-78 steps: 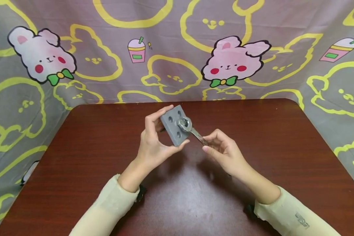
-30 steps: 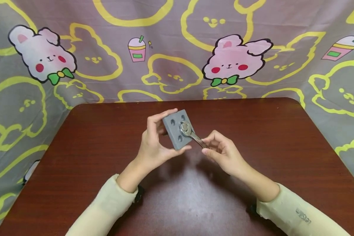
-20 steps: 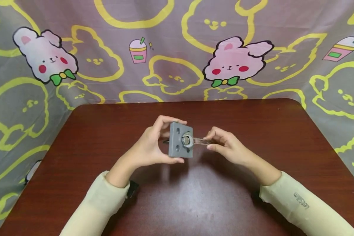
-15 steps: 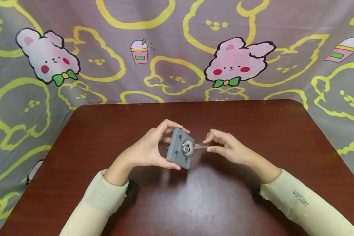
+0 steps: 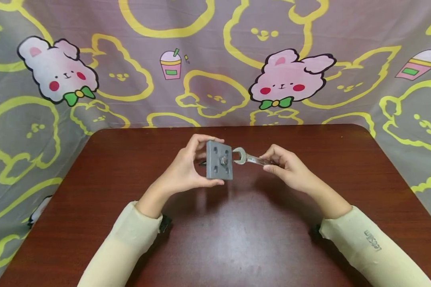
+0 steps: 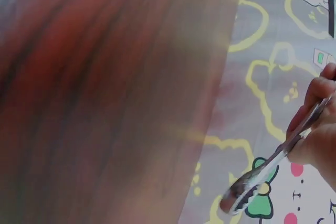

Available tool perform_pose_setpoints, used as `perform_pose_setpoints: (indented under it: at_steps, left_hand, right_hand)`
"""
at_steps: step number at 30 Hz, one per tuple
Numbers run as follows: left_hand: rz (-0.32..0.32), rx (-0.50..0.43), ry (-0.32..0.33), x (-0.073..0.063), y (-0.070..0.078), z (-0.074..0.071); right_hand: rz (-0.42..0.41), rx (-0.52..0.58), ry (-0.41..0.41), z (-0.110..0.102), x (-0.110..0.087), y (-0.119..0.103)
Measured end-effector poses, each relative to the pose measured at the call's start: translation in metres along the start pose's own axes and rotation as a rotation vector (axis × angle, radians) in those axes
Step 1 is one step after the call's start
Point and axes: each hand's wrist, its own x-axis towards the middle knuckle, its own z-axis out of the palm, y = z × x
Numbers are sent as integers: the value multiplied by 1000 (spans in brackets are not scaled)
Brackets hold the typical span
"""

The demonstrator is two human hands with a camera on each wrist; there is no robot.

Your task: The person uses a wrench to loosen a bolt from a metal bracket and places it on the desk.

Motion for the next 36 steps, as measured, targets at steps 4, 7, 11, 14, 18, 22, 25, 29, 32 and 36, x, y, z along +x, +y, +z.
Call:
perform_pose_setpoints:
  at_steps: [4, 7, 11, 14, 18, 22, 25, 29, 32, 36]
  left_hand:
    - [70, 132, 172, 4, -7, 5]
    - [90, 179, 279, 5, -10, 9]
    - [124, 222, 370, 6, -11, 14]
    - [168, 261, 396, 7, -11, 16]
    - [210, 308, 394, 7, -10, 18]
    - [228, 316, 388, 6, -10, 19]
    - [242, 309, 394, 5, -11, 19]
    - [254, 321, 403, 5, -11, 20]
    - [263, 346, 412, 5, -9, 19]
    - [284, 387, 418, 5, -8, 19]
  right_hand:
    - [50, 36, 66, 6, 0, -2]
    - [74, 49, 95, 15, 3, -7]
    - [119, 102, 132, 28, 7, -17]
    - [154, 151, 152, 38, 8, -25]
    - [176, 181, 144, 47, 7, -30]
    - [173, 186, 130, 54, 6, -34]
    - [167, 183, 133, 58, 5, -35]
    - [146, 200, 130, 63, 3, -35]
    - [104, 236, 116, 65, 3, -35]
    - [43, 277, 108, 67, 4, -36]
